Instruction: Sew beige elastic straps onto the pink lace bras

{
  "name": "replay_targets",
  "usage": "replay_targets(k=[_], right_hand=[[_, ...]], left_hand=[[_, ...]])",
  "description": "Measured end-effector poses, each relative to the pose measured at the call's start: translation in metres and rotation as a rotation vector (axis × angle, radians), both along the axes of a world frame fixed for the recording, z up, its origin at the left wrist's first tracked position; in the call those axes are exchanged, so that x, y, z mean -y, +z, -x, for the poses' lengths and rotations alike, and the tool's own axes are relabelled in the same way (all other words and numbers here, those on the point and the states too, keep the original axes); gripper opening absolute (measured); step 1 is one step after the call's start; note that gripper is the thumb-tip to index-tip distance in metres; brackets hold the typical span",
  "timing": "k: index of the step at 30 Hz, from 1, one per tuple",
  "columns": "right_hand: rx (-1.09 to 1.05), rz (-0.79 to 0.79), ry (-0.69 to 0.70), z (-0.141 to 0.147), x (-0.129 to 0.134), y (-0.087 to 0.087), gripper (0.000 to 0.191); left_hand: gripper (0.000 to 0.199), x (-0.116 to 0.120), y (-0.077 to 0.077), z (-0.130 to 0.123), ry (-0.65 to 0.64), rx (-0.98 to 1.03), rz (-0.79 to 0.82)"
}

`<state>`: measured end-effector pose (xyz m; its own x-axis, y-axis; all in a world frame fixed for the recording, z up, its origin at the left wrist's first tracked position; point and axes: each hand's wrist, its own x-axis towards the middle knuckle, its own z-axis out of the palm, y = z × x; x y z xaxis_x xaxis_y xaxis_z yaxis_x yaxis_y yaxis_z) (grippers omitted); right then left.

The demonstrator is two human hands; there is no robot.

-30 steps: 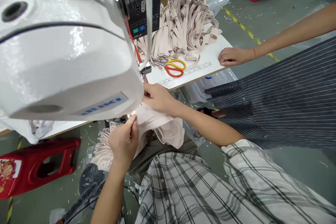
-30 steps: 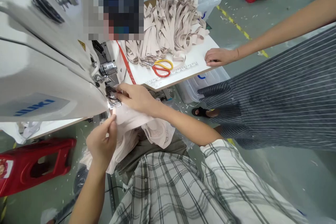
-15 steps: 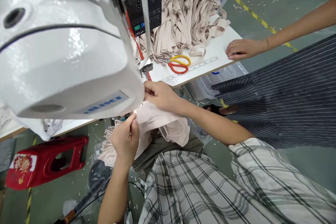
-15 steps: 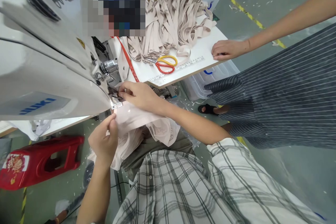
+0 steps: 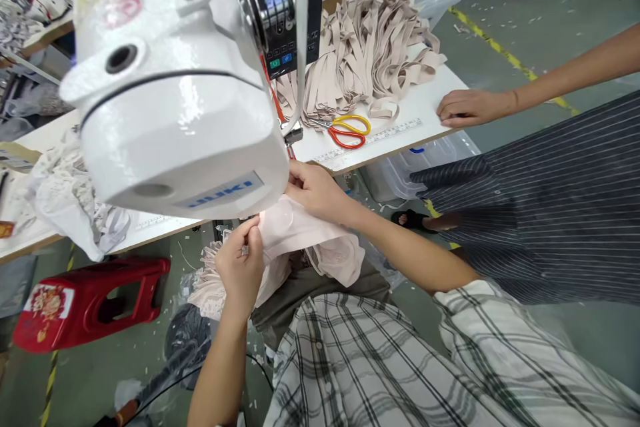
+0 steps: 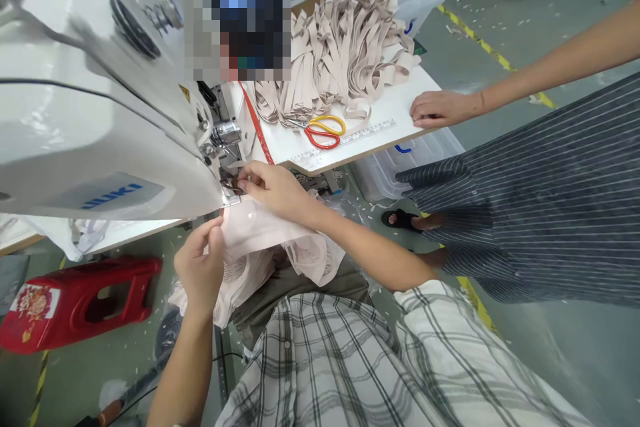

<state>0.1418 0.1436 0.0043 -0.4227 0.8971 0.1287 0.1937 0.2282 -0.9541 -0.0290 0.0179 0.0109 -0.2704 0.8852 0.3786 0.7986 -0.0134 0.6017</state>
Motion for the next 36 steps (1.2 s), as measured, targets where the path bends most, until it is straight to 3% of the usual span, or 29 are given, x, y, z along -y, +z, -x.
replay_targets(k=[3, 8, 11, 14, 18, 22, 25, 30, 36], right_hand=[[-0.196, 0.166, -0.013, 0.000, 0.011, -0.008, 0.017], [-0.607, 0.765, 0.037, -0.014, 0.047, -0.026, 0.039], [-0.736, 0.897, 0.058, -0.034, 0.067, -0.032, 0.039], [-0.753, 0.823, -0.007, -0.061, 0.080, -0.031, 0.036], [-0.576, 0.574, -0.037, -0.102, 0.083, -0.017, 0.030], [-0.415, 0.315, -0.097, -0.143, 0.072, 0.003, 0.029], [-0.308, 0.207, -0.140, -0.173, 0.058, 0.015, 0.034], [-0.284, 0.206, -0.173, -0.210, 0.030, 0.017, 0.036], [-0.399, 0.347, -0.157, -0.238, -0.012, -0.013, 0.038]], left_hand=[[0.023, 0.000, 0.005, -0.001, 0.004, 0.066, 0.037], [0.021, 0.009, 0.015, -0.013, -0.076, 0.149, 0.100], [0.021, 0.017, 0.020, -0.028, -0.160, 0.190, 0.167], [0.025, 0.017, 0.023, -0.047, -0.288, 0.240, 0.271], [0.042, 0.000, 0.023, -0.084, -0.514, 0.375, 0.478], [0.033, -0.023, 0.013, -0.131, -0.631, 0.786, 0.721], [0.039, -0.034, 0.007, -0.165, -0.604, 1.061, 0.800], [0.039, -0.046, 0.003, -0.216, -0.553, 1.257, 0.767], [0.041, -0.064, -0.023, -0.268, -0.647, 1.310, 0.674]])
